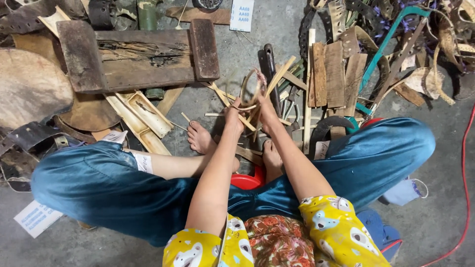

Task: The person handles wooden strips, wraps thread around a joint, and fits the components together against a wooden block.

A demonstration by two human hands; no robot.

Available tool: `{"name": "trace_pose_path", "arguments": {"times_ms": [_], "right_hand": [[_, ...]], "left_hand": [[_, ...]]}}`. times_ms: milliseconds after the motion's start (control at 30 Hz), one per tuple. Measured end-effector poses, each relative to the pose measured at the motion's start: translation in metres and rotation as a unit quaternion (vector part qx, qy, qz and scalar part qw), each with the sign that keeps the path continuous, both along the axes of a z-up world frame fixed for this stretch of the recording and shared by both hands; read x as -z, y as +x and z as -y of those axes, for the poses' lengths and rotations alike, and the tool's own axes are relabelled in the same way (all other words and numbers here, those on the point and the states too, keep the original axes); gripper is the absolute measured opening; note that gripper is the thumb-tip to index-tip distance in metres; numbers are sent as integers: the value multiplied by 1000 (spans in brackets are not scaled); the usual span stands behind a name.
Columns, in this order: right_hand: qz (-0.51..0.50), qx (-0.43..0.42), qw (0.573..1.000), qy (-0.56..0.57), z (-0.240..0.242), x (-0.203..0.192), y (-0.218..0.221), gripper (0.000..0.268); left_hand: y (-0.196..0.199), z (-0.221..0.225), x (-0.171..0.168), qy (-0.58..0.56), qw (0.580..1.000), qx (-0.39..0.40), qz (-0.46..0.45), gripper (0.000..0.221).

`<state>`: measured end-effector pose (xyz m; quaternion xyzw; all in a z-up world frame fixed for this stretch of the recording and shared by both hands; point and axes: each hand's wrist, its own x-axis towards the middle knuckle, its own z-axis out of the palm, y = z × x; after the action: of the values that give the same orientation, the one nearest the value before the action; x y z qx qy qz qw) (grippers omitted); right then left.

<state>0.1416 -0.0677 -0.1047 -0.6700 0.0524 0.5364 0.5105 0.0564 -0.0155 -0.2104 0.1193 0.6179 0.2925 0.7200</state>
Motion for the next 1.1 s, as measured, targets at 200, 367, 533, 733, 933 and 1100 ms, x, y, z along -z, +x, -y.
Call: {"name": "trace_pose_path", "arguments": {"times_ms": [200, 367, 533, 733, 933, 1100], "right_hand": [[-10, -40, 997, 63, -6, -28, -14, 54], [-10, -38, 994, 102, -3, -53, -28, 38], [-18, -24, 991, 130, -1, -26, -21, 30], [-2, -62, 985, 161, -17, -100, -21, 38], [1, 2, 976, 218, -12, -177, 3, 36], [-58, 100, 947, 299, 20, -192, 76, 40]], "left_hand": [[-11, -9, -72, -121, 979, -20, 161, 29], [-25, -23, -13, -185, 947, -60, 257, 27], [-12, -26, -9, -193, 938, -85, 276, 19], [-18, -23, -79, -239, 906, -90, 339, 10], [-64, -33, -117, -233, 938, 58, 252, 21], [-94, -18, -112, -228, 943, 76, 230, 19]]}}
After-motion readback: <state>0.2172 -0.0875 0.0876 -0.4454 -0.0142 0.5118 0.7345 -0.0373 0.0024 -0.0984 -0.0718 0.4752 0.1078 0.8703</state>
